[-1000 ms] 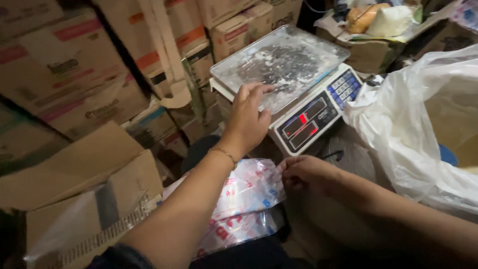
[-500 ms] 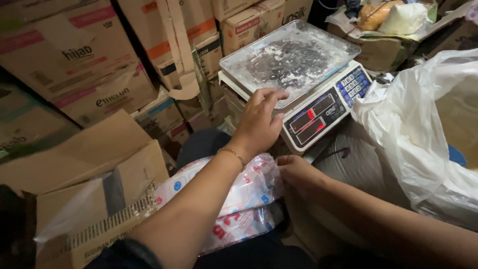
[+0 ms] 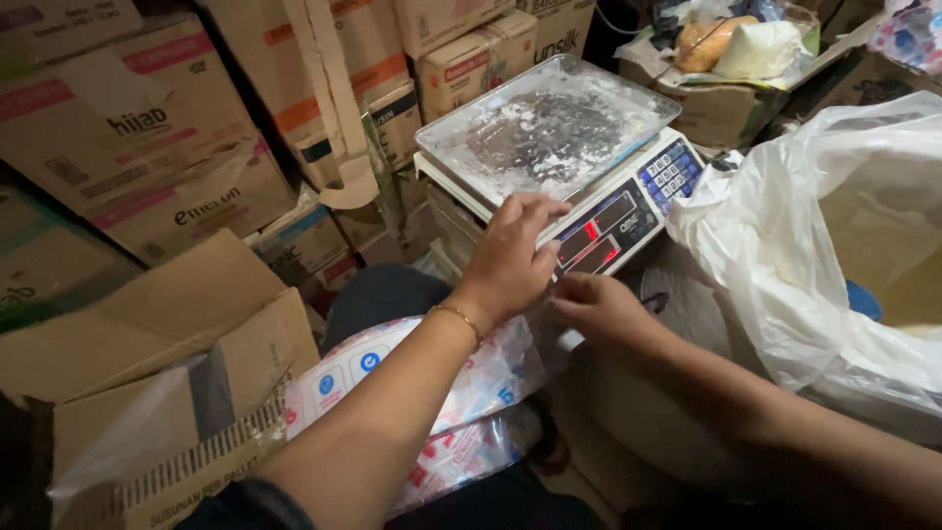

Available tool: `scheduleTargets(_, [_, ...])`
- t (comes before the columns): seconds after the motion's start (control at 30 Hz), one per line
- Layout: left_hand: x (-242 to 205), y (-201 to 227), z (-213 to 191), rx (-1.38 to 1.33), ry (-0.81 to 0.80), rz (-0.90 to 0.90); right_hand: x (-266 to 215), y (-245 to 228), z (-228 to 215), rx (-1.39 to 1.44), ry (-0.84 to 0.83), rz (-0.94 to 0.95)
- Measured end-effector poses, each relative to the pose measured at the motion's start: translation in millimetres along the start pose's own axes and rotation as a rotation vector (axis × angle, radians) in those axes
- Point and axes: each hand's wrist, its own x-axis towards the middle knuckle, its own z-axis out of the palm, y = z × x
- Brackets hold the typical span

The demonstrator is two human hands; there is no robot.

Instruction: The person scoops a yellowish powder from a large sack into small plastic bags using a blue scoop, weighs each bag on a digital scale, and adjusts the amount to reach a target weight. The person then ties the filled bags and sets them aside.

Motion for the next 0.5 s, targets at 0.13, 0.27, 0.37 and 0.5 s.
scheduleTargets(0.13, [7,5,3,-0.231,-0.118,-0.122,6,0,-24,0.467,-0.047,0.069])
scheduleTargets(0.27, [13,3,12,-0.396,-0.251,-0.266,9,-8,-69,0.426,0.139,0.115])
scheduleTargets(0.37, [16,-5,25,-0.599,-0.408,-0.433,-1,-19,-109,0.438,0.145,0.030])
scheduleTargets(0.5, [20,-13,50,-0.656,-0.426,-0.313,-17,-36,-147,0.466,0.113,0.216])
